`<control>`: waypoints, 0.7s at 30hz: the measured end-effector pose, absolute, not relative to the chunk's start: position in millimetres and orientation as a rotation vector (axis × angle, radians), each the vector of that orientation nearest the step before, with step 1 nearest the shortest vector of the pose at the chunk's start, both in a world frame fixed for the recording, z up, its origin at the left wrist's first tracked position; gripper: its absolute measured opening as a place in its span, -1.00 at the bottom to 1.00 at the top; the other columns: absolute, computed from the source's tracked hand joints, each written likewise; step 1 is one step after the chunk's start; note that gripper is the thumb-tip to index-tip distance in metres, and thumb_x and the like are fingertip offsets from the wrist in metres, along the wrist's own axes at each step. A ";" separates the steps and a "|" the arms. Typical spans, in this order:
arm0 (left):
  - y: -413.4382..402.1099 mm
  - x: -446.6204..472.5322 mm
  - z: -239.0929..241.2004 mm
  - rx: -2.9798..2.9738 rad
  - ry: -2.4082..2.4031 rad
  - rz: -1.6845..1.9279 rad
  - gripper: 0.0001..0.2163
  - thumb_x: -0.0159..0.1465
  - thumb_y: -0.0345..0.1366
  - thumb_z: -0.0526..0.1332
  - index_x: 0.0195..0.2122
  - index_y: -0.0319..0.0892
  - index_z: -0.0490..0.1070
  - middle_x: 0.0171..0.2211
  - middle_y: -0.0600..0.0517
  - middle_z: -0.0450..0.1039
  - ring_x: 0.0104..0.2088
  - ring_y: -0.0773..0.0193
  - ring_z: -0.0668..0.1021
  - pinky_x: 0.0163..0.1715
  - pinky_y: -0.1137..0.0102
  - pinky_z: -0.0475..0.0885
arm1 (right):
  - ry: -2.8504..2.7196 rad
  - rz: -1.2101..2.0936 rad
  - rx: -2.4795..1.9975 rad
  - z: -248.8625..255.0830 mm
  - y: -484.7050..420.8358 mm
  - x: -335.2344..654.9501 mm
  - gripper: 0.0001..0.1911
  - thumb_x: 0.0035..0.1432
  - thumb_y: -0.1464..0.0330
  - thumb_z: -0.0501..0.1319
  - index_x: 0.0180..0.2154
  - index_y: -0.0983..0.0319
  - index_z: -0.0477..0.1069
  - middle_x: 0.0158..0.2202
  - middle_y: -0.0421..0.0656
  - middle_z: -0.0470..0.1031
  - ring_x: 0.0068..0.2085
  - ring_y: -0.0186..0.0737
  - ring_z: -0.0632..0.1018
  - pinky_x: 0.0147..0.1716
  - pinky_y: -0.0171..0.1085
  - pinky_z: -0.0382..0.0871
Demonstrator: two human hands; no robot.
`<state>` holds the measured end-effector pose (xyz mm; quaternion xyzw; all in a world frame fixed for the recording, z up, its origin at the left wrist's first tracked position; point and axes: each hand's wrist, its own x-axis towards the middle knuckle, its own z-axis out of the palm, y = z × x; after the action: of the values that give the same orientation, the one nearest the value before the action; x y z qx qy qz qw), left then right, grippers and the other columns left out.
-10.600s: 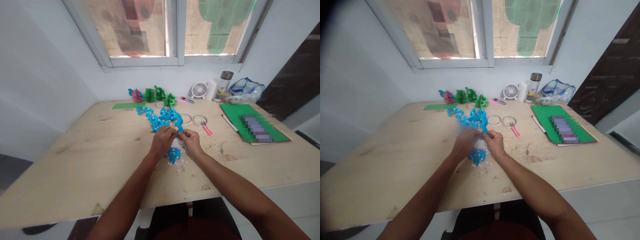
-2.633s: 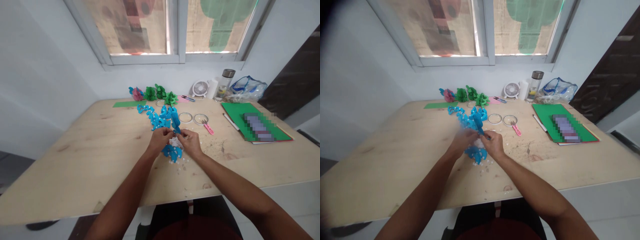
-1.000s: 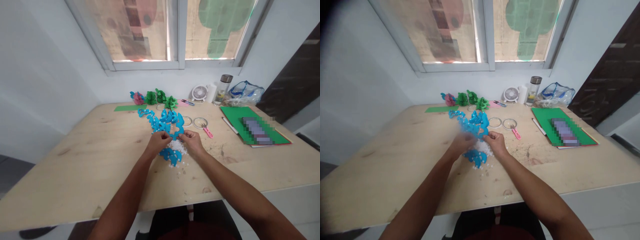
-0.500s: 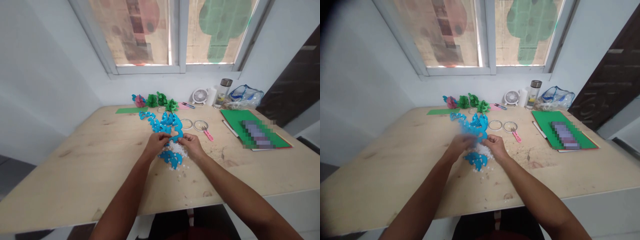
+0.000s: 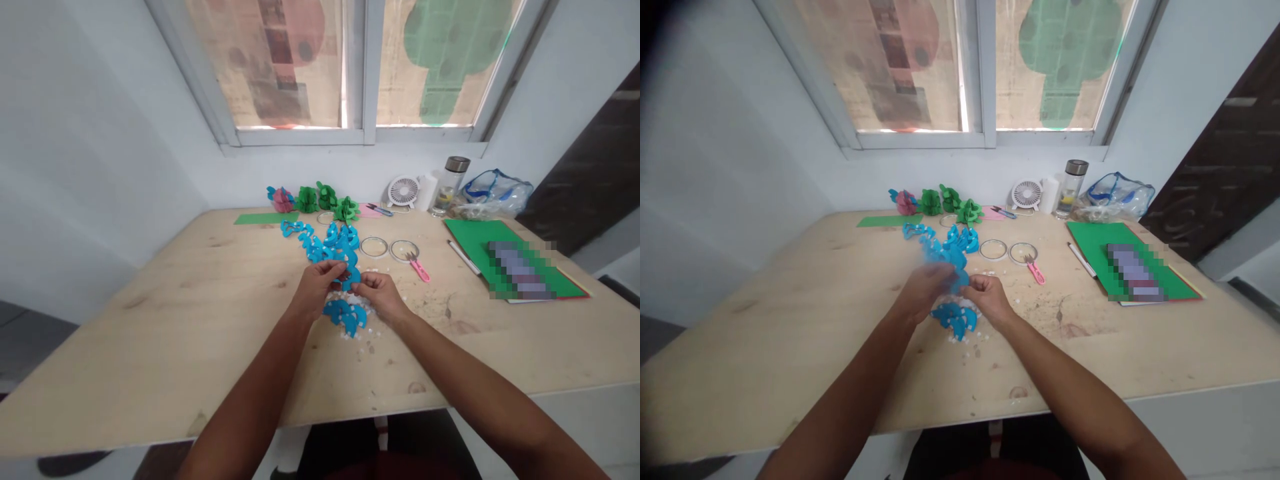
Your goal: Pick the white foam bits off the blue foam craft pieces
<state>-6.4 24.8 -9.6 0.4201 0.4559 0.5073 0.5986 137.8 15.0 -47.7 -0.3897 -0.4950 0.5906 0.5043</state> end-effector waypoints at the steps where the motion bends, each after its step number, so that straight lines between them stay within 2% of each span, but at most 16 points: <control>1: 24.3 -6.4 -8.7 0.979 1.053 1.177 -0.72 -0.12 -0.14 0.39 -0.52 -0.25 0.45 -0.54 0.06 0.43 -0.49 0.35 0.45 -0.51 0.47 0.29 | -1.226 1.396 -0.953 -47.1 14.9 138.3 -0.67 -0.19 0.17 0.37 -0.62 0.26 0.36 -0.70 -0.32 0.27 -0.64 -0.44 0.24 -0.63 -0.39 0.05; 3: 23.5 -6.0 -7.3 1.004 1.059 1.160 -0.73 -0.13 -0.15 0.39 -0.55 -0.25 0.44 -0.58 0.08 0.40 -0.53 0.39 0.41 -0.54 0.48 0.26 | -1.278 1.354 -0.969 -46.3 15.2 139.8 -0.64 -0.16 0.13 0.35 -0.63 0.25 0.33 -0.71 -0.33 0.21 -0.64 -0.45 0.21 -0.64 -0.39 0.01; 6: 23.5 -5.0 -8.2 1.046 1.078 1.099 -0.74 -0.13 -0.16 0.39 -0.55 -0.25 0.45 -0.61 0.11 0.36 -0.58 0.43 0.36 -0.56 0.48 0.23 | -1.288 1.355 -0.981 -46.3 16.3 142.2 -0.62 -0.11 0.05 0.30 -0.52 0.25 0.40 -0.64 -0.27 0.31 -0.58 -0.38 0.30 -0.62 -0.37 0.07; 12: 29.8 -12.5 -14.8 1.092 1.106 1.147 -0.72 -0.03 -0.21 0.30 -0.28 -0.20 0.47 -0.47 0.07 0.45 -0.47 0.36 0.46 -0.50 0.47 0.32 | -1.198 1.355 -1.002 -51.3 20.4 144.8 -0.63 -0.13 0.06 0.31 -0.52 0.25 0.40 -0.64 -0.29 0.31 -0.61 -0.39 0.27 -0.62 -0.36 0.05; 14: 30.3 -16.9 -12.0 1.184 1.168 1.203 -0.79 0.00 -0.26 0.25 -0.33 -0.20 0.45 -0.48 0.06 0.46 -0.47 0.36 0.47 -0.49 0.47 0.32 | -1.146 1.333 -1.001 -52.6 22.4 145.6 -0.65 -0.13 0.08 0.32 -0.54 0.25 0.39 -0.66 -0.30 0.28 -0.62 -0.41 0.24 -0.62 -0.36 0.03; 17: 28.4 -21.5 -3.9 1.408 1.293 1.052 -0.84 0.09 -0.28 0.13 -0.38 -0.21 0.44 -0.64 0.11 0.39 -0.62 0.38 0.39 -0.56 0.47 0.27 | -1.113 1.266 -1.016 -52.8 25.4 147.1 -0.66 -0.14 0.11 0.33 -0.54 0.26 0.41 -0.65 -0.28 0.29 -0.59 -0.40 0.25 -0.61 -0.37 0.04; 19: 26.8 -24.1 -0.9 1.591 1.394 0.896 -0.82 0.13 -0.27 0.08 -0.49 -0.20 0.43 -0.75 0.14 0.28 -0.69 0.38 0.32 -0.60 0.46 0.22 | -1.087 1.248 -1.044 -51.8 26.7 148.0 -0.66 -0.15 0.10 0.33 -0.54 0.26 0.41 -0.65 -0.27 0.28 -0.58 -0.40 0.24 -0.61 -0.37 0.03; 21: 25.9 -27.4 -3.0 1.804 1.458 0.768 -0.75 0.15 -0.24 0.08 -0.61 -0.18 0.38 -0.78 0.12 0.26 -0.68 0.36 0.32 -0.59 0.46 0.19 | -1.073 1.258 -1.044 -50.8 27.2 148.8 -0.66 -0.14 0.11 0.32 -0.52 0.27 0.42 -0.66 -0.28 0.26 -0.59 -0.41 0.22 -0.61 -0.37 0.02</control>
<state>-27.4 25.9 -3.0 0.6938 0.5606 0.2953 0.3423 148.8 27.2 -50.8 -0.4426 -0.4550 0.5336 0.5589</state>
